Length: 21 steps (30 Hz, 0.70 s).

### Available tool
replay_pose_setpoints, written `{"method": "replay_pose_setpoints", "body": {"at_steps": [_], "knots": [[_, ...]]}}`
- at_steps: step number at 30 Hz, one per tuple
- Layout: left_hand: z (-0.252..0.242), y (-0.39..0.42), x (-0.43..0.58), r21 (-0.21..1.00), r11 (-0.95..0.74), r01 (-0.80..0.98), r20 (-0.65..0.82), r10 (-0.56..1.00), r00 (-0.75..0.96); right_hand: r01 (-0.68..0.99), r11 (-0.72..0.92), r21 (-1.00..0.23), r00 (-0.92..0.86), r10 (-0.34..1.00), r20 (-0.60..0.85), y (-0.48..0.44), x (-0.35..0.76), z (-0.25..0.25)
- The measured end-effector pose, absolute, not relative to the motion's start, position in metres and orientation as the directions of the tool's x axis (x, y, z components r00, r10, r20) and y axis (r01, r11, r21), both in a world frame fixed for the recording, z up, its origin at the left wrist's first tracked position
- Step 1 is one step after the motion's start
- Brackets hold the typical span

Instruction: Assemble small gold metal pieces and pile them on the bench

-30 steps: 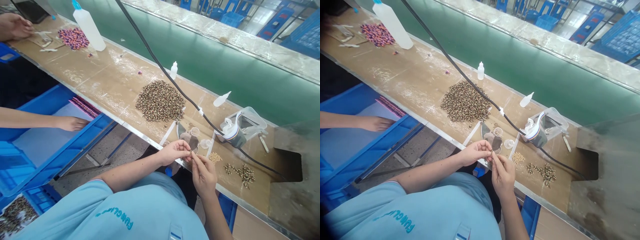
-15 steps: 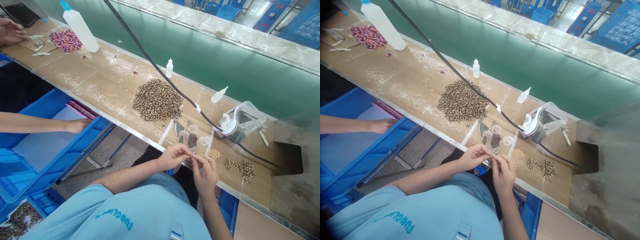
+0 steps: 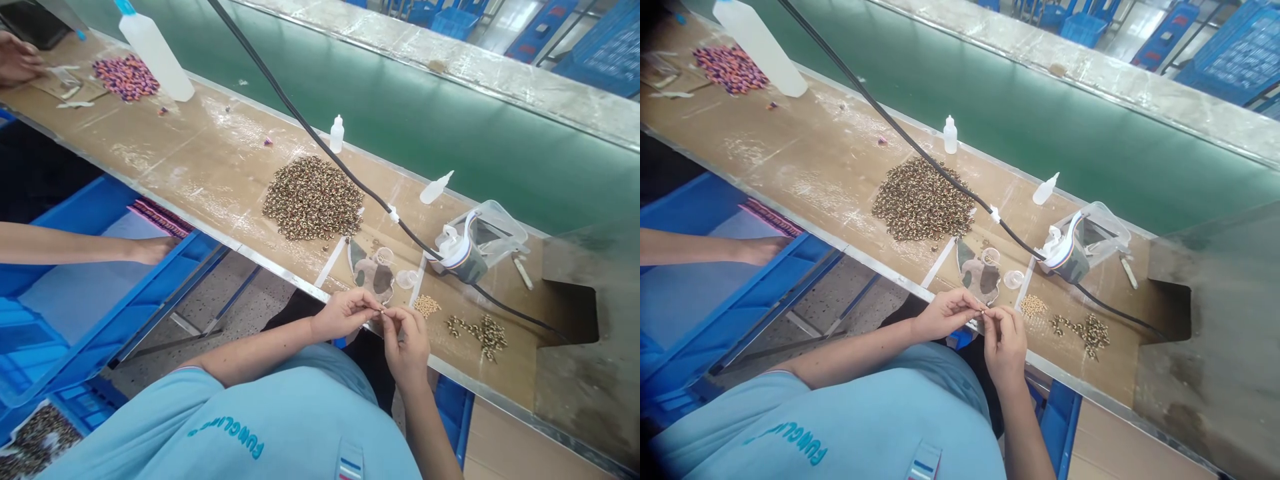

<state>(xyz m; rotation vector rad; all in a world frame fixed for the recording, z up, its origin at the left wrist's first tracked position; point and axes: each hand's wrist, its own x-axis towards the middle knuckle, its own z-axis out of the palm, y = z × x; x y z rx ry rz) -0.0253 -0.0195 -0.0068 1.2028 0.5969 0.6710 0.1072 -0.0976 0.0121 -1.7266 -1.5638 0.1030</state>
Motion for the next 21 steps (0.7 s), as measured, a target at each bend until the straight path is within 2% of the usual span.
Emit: {"method": "replay_pose_setpoints", "body": {"at_steps": [8,14,18,21], "knots": [[-0.005,-0.022,-0.023,0.973,0.180,-0.142,-0.032,0.721,0.692,0.766,-0.007,-0.643,0.312,0.878,0.362,-0.103,0.110,0.012],[-0.004,-0.022,-0.023,0.989,0.125,-0.081,-0.032,0.712,0.702,0.833,-0.231,-0.503,0.461,0.792,0.401,-0.122,0.150,0.003],[-0.005,-0.020,-0.022,0.996,0.067,-0.055,-0.008,0.709,0.705,0.815,-0.401,-0.419,0.566,0.707,0.424,-0.138,0.178,-0.004],[-0.005,-0.022,-0.021,0.997,0.061,-0.055,-0.006,0.721,0.693,0.790,-0.464,-0.400,0.611,0.646,0.457,-0.141,0.185,-0.007]]}}
